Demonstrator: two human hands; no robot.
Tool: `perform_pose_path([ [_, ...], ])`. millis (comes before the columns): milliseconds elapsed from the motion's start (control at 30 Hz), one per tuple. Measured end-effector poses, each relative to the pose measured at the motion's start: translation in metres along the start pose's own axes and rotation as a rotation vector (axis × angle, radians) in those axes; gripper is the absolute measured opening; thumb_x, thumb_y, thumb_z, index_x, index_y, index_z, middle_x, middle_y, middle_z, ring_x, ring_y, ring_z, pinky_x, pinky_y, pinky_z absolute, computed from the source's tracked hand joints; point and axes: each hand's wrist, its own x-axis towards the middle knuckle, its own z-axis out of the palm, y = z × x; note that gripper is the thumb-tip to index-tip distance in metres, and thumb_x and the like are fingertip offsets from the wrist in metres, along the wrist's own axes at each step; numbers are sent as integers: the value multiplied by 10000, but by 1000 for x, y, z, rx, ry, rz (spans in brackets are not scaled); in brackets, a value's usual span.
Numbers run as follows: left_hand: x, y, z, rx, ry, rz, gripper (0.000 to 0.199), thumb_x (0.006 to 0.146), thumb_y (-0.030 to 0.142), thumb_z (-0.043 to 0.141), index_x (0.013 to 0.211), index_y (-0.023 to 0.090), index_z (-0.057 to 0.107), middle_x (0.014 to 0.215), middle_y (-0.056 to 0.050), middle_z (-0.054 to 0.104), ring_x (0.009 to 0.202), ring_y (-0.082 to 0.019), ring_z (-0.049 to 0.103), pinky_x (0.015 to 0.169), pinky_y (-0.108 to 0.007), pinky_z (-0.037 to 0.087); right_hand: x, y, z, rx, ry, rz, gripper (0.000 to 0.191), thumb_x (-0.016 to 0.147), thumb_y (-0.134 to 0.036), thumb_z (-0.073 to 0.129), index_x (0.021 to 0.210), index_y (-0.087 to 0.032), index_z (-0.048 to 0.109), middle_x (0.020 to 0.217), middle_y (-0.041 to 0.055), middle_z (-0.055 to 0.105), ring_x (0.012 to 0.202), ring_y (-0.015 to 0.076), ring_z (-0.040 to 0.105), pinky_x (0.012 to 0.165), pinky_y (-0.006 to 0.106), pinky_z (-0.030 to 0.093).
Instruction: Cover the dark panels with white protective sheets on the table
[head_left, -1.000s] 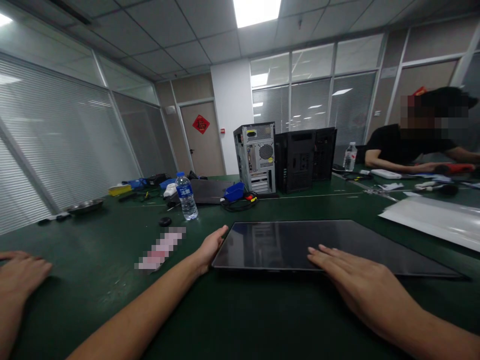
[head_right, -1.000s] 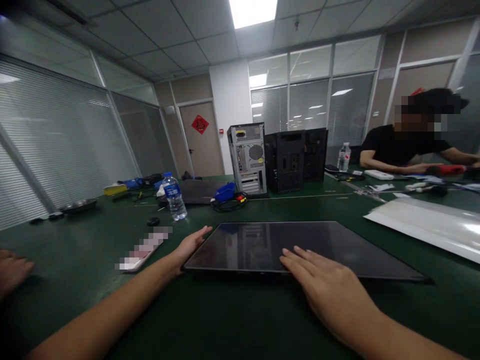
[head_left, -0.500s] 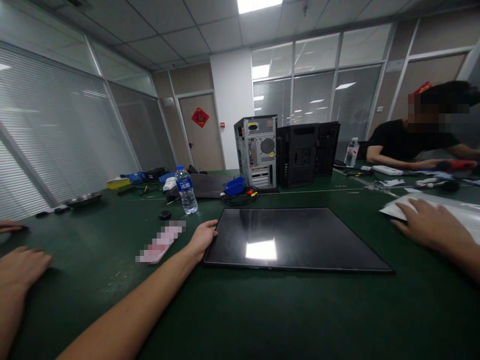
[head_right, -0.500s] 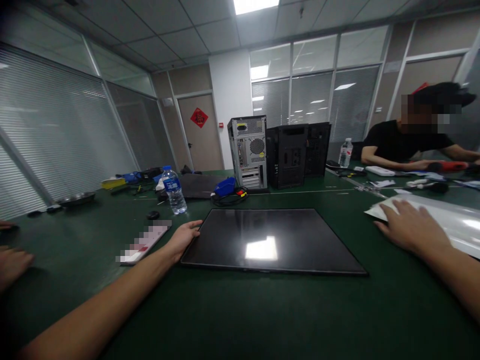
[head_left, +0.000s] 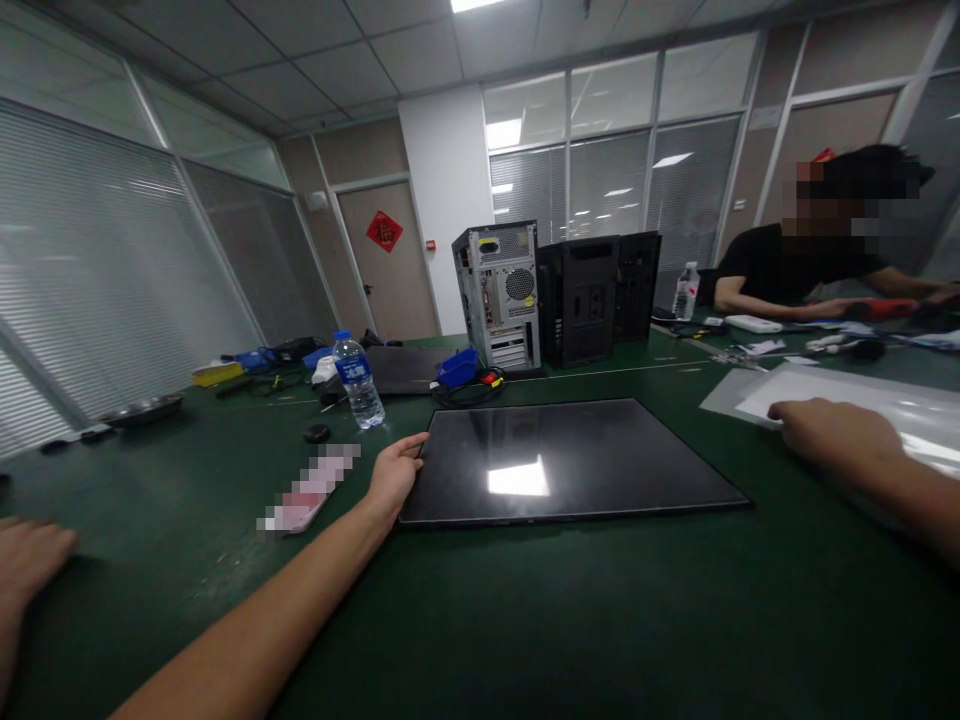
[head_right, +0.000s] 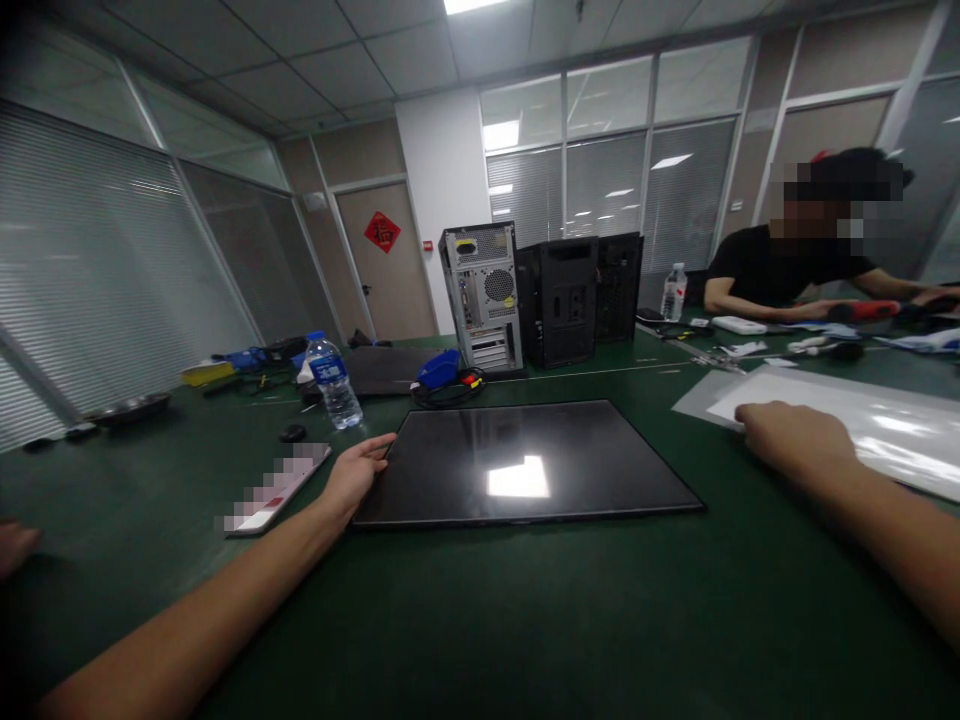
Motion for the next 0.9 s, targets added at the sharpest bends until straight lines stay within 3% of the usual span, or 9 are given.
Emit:
perform_pose_path([
  [133,2,-2,1,13,13,1,600,695,-112,442,1206,130,640,1117,-135,744,830,-210,750,663,-288,593,10,-8,6,23,-108,-44,469,887,-483,468,1238,-238,661,1170,153,676,983,329,634,813,444,459],
  [233,5,-5,-1,23,-12,-12,604,692,-104,471,1224,130,636,1112,-133,747,853,-215,748,697,-293,595,13,-11,11,104,-141,-102,613,902,-599,436,1351,-208,582,1277,149,633,1101,319,594,912,435,438],
  [367,8,-7,-4,45,-38,-12,643,685,-91,472,1271,137,607,1126,-132,744,847,-227,749,701,-319,599,8,-13,15,174,-236,-36,707,907,-623,423,1373,-109,559,1400,214,532,1241,335,523,1020,422,383],
  [467,8,-7,-4,63,-35,-13,645,681,-93,459,1264,140,606,1150,-130,736,846,-221,748,715,-319,595,4,-16,14,164,-262,-35,668,936,-603,388,1364,-125,570,1390,218,540,1215,329,546,986,414,400],
  [633,9,-7,-5,96,-42,0,626,696,-90,467,1256,151,608,1098,-111,750,842,-215,745,734,-321,592,1,-26,3,54,-177,88,600,952,-546,359,1355,-143,548,1285,239,596,1090,369,598,825,459,451],
  [800,13,-10,-7,110,-35,16,580,708,-80,501,1220,159,634,1055,-95,758,854,-205,739,736,-304,588,-9,-61,-26,84,-28,143,679,960,-607,252,1420,-158,470,1157,221,648,945,353,633,739,444,473],
  [900,14,-12,-8,124,-30,26,563,711,-57,537,1215,168,648,1049,-90,761,849,-209,737,733,-303,589,-22,-96,-44,414,-119,-93,695,931,-651,356,1424,-178,487,1308,166,608,1122,306,603,920,400,480],
])
